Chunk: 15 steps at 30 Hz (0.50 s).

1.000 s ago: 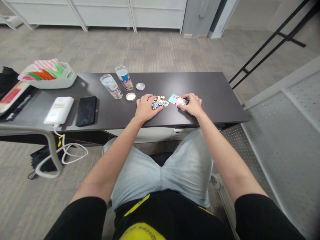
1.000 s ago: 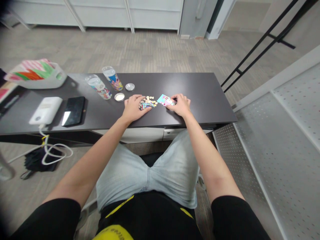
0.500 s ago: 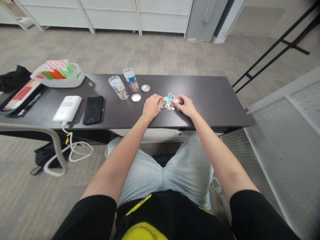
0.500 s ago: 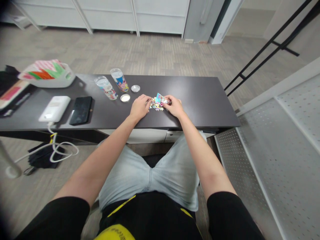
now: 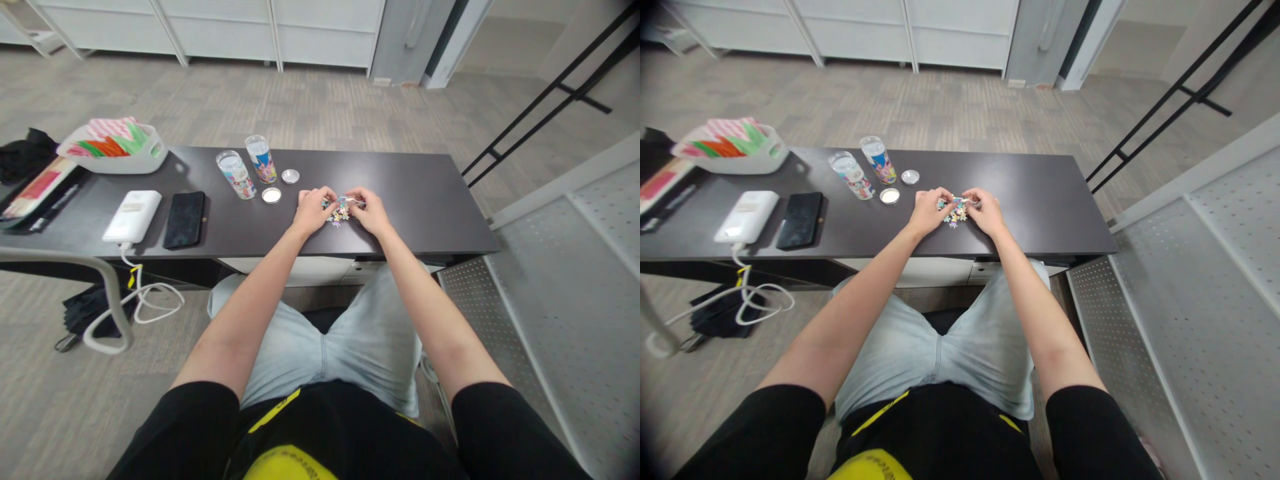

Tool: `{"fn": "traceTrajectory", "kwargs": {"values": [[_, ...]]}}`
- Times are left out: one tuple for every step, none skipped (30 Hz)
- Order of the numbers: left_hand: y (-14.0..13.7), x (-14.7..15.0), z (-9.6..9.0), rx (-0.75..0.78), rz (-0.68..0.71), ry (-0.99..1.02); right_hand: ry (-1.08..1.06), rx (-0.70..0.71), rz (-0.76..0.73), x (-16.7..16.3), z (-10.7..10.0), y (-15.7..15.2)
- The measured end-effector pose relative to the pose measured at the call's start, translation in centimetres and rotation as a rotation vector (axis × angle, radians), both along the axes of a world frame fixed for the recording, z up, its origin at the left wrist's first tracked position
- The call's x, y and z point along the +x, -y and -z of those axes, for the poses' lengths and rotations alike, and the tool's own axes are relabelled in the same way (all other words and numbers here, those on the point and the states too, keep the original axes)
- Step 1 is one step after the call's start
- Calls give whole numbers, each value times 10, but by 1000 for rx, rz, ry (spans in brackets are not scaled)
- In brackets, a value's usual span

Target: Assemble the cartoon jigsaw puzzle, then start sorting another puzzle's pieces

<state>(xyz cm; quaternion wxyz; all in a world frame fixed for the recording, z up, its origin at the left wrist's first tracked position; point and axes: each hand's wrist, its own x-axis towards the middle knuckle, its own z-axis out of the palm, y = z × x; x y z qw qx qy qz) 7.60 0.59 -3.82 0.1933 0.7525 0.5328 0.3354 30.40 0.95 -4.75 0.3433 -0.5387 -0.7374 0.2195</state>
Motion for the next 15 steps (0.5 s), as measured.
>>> {"fn": "traceTrajectory", "kwargs": {"values": [[0,-1,1,5,-14,26,11,3,28,0,0,0],[0,-2,1,13,-31,53,21,7,59,0,0,0],[0,-4,2,21,-50,81,33,11,89,1,0,1],[0,-7,2,29,-68,107,45,13,118,3,0,3],[1,-9,2,35,-84,132,56,14,145,6,1,6],[1,-11,3,41,-96,153,66,14,168,9,1,9],[1,-13,3,45,-104,172,80,13,185,14,2,14],[1,-14,3,48,-106,186,101,14,197,19,2,19],[1,-15,3,50,-104,198,128,17,201,25,3,23],[0,-15,3,53,-100,206,160,22,198,30,4,28],[0,-14,3,57,-95,210,192,26,191,35,5,32],[0,-14,3,60,-88,211,220,31,181,38,5,35],[0,-13,2,63,-79,208,238,34,171,41,6,36],[0,-12,1,63,-66,203,246,33,162,42,6,37],[1,-12,1,59,-51,198,250,29,153,42,6,36]]}}
